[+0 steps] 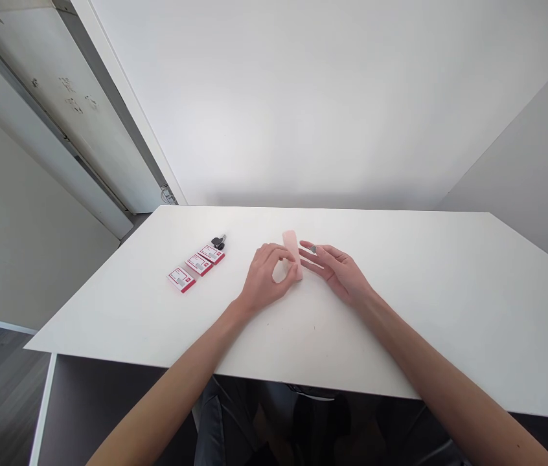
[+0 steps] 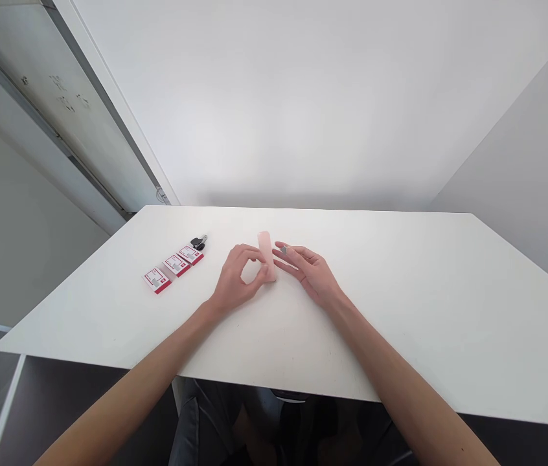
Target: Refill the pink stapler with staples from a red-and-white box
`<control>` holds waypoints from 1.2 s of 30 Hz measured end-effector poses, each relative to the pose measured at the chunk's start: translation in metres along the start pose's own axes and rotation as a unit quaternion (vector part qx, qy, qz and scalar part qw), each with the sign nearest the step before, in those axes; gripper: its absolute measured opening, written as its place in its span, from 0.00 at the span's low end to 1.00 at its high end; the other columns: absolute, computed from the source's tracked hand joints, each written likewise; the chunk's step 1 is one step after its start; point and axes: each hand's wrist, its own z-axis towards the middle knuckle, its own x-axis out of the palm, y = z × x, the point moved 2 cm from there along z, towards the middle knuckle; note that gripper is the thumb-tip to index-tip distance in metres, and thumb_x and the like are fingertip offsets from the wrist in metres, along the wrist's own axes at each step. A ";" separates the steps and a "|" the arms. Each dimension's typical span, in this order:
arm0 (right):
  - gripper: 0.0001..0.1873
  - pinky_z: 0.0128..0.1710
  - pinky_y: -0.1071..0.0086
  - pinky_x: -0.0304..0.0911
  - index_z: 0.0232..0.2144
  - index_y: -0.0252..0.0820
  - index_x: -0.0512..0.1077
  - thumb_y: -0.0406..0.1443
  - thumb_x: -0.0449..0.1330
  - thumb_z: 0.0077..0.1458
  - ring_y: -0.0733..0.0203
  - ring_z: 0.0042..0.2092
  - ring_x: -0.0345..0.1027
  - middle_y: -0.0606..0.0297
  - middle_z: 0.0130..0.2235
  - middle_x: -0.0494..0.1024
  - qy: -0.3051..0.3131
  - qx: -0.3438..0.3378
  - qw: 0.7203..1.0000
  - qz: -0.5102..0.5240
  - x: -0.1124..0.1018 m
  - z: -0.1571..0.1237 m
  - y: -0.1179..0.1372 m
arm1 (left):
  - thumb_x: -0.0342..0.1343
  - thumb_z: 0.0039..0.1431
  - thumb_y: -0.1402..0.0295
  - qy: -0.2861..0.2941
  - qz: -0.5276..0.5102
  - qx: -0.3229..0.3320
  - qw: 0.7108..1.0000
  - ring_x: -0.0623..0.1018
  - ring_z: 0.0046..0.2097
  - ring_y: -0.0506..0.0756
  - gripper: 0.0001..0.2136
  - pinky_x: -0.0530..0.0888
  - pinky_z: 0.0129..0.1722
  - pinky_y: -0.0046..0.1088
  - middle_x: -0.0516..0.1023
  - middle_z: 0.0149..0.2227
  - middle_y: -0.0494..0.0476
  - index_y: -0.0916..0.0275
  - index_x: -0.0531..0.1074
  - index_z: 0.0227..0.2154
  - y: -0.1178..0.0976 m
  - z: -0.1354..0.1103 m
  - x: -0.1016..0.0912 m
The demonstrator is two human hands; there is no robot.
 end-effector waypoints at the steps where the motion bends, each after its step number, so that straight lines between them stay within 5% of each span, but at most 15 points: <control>1: 0.13 0.66 0.49 0.66 0.37 0.50 0.83 0.50 0.71 0.58 0.47 0.63 0.71 0.65 0.59 0.79 -0.007 -0.002 1.000 0.009 -0.001 0.000 0.000 | 0.58 0.66 0.66 -0.002 0.042 0.028 0.999 0.76 0.49 0.58 0.03 0.73 0.52 0.42 0.79 0.46 0.59 0.57 0.73 0.40 -0.001 -0.001 0.001; 8: 0.11 0.62 0.59 0.69 0.37 0.53 0.83 0.49 0.73 0.55 0.53 0.59 0.74 0.67 0.55 0.82 -0.137 -0.001 0.990 0.031 -0.018 0.004 0.001 | 0.58 0.66 0.67 0.072 0.152 0.059 0.984 0.55 0.74 0.67 0.16 0.63 0.68 0.55 0.55 0.75 0.56 0.51 0.73 0.55 0.004 -0.003 0.006; 13: 0.13 0.55 0.63 0.72 0.38 0.53 0.83 0.50 0.72 0.55 0.54 0.57 0.74 0.67 0.55 0.82 -0.133 0.008 0.991 0.005 -0.019 0.003 0.002 | 0.45 0.67 0.78 0.109 0.104 0.000 0.989 0.71 0.67 0.62 0.28 0.80 0.51 0.42 0.40 0.79 0.57 0.50 0.62 0.66 0.014 -0.004 0.009; 17: 0.14 0.54 0.62 0.72 0.38 0.53 0.83 0.51 0.73 0.54 0.53 0.57 0.74 0.67 0.54 0.82 -0.133 0.012 0.991 -0.009 -0.019 0.003 0.001 | 0.43 0.67 0.79 0.053 0.110 -0.068 0.990 0.75 0.64 0.63 0.32 0.82 0.45 0.43 0.35 0.79 0.57 0.47 0.55 0.71 0.031 -0.006 0.007; 22: 0.15 0.56 0.58 0.72 0.37 0.53 0.82 0.52 0.73 0.53 0.50 0.58 0.74 0.67 0.54 0.82 -0.131 0.012 0.991 -0.021 -0.022 0.003 0.001 | 0.49 0.66 0.78 -0.034 0.164 -0.084 0.982 0.46 0.78 0.68 0.34 0.66 0.67 0.60 0.29 0.79 0.58 0.48 0.52 0.71 0.046 -0.005 -0.004; 25: 0.15 0.56 0.56 0.72 0.38 0.54 0.82 0.53 0.72 0.53 0.49 0.58 0.74 0.66 0.55 0.82 -0.132 0.013 0.991 -0.031 -0.025 0.003 0.001 | 0.53 0.67 0.74 -0.075 0.190 -0.094 0.974 0.40 0.78 0.70 0.28 0.57 0.69 0.65 0.30 0.78 0.63 0.53 0.58 0.67 0.046 -0.002 -0.013; 30: 0.16 0.54 0.56 0.73 0.38 0.53 0.81 0.53 0.72 0.54 0.48 0.58 0.74 0.65 0.54 0.82 -0.139 0.014 0.989 -0.037 -0.028 0.003 0.001 | 0.52 0.70 0.66 -0.141 0.208 -0.114 0.961 0.49 0.76 0.70 0.21 0.61 0.68 0.61 0.41 0.75 0.72 0.58 0.60 0.63 0.043 -0.002 -0.026; 36: 0.16 0.53 0.57 0.73 0.38 0.53 0.82 0.53 0.73 0.52 0.51 0.54 0.76 0.65 0.52 0.83 -0.138 0.013 0.990 -0.035 -0.030 0.002 -0.001 | 0.58 0.62 0.63 -0.164 0.286 -0.164 0.930 0.49 0.74 0.73 0.27 0.47 0.72 0.66 0.51 0.69 0.76 0.65 0.59 0.61 0.055 -0.020 -0.059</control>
